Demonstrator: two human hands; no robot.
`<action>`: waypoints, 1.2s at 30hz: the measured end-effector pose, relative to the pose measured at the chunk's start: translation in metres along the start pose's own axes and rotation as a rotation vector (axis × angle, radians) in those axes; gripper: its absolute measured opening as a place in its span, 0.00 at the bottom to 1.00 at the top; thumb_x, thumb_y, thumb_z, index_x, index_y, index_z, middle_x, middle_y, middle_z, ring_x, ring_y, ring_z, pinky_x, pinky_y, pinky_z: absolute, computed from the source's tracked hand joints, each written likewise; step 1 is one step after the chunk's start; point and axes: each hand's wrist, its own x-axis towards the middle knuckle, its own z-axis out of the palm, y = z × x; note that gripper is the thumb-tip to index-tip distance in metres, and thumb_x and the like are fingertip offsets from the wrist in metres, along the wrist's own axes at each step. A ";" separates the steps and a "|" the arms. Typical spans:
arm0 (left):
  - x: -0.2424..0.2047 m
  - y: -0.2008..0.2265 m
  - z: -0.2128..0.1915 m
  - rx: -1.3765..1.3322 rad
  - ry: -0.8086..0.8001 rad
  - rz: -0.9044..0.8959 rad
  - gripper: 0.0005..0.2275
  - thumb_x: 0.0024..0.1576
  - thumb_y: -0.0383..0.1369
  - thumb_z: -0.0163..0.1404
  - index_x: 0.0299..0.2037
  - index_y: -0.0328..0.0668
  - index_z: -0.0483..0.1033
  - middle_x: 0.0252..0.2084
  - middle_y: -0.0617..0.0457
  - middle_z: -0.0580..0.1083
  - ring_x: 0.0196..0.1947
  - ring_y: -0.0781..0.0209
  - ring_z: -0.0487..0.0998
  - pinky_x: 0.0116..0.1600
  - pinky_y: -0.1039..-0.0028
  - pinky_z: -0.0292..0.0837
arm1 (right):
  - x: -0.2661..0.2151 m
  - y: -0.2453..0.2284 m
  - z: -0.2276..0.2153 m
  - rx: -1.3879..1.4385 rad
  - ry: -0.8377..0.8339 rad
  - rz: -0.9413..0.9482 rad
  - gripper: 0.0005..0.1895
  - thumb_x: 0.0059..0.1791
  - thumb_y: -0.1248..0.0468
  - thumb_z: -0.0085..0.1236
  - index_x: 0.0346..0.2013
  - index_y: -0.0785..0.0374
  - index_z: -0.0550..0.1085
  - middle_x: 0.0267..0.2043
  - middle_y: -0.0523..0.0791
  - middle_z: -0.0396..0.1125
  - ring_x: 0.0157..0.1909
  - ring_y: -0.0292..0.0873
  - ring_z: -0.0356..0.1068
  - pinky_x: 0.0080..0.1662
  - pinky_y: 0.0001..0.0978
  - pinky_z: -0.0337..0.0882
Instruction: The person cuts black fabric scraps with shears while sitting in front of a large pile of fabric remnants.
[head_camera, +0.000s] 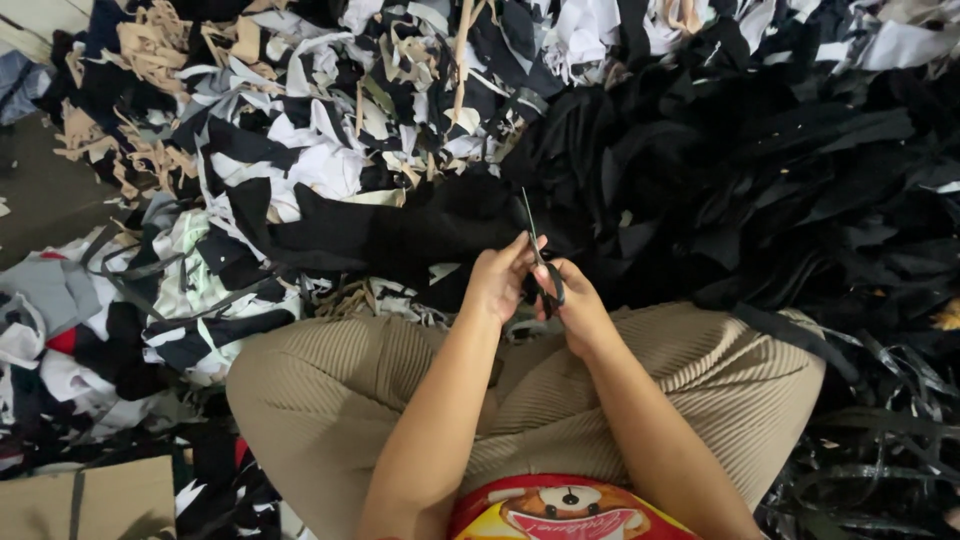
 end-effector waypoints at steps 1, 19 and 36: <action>-0.006 0.004 0.004 -0.002 -0.004 0.003 0.13 0.51 0.35 0.67 0.30 0.43 0.73 0.35 0.41 0.81 0.33 0.57 0.82 0.53 0.67 0.76 | -0.002 -0.005 0.002 -0.002 -0.001 -0.004 0.20 0.49 0.50 0.65 0.37 0.63 0.70 0.17 0.50 0.64 0.17 0.45 0.67 0.25 0.27 0.61; -0.034 0.017 0.003 0.040 -0.077 -0.094 0.10 0.51 0.35 0.66 0.29 0.42 0.77 0.33 0.46 0.81 0.39 0.54 0.81 0.55 0.67 0.68 | 0.001 0.013 -0.004 -0.054 -0.061 0.069 0.26 0.48 0.42 0.61 0.40 0.62 0.68 0.24 0.51 0.67 0.25 0.47 0.70 0.30 0.28 0.57; 0.029 -0.044 -0.076 0.300 -0.109 -0.130 0.37 0.52 0.33 0.67 0.69 0.28 0.60 0.71 0.43 0.63 0.71 0.50 0.60 0.71 0.54 0.54 | 0.006 0.011 -0.006 -0.004 0.022 0.084 0.25 0.49 0.48 0.66 0.35 0.56 0.59 0.21 0.49 0.64 0.20 0.45 0.66 0.26 0.28 0.60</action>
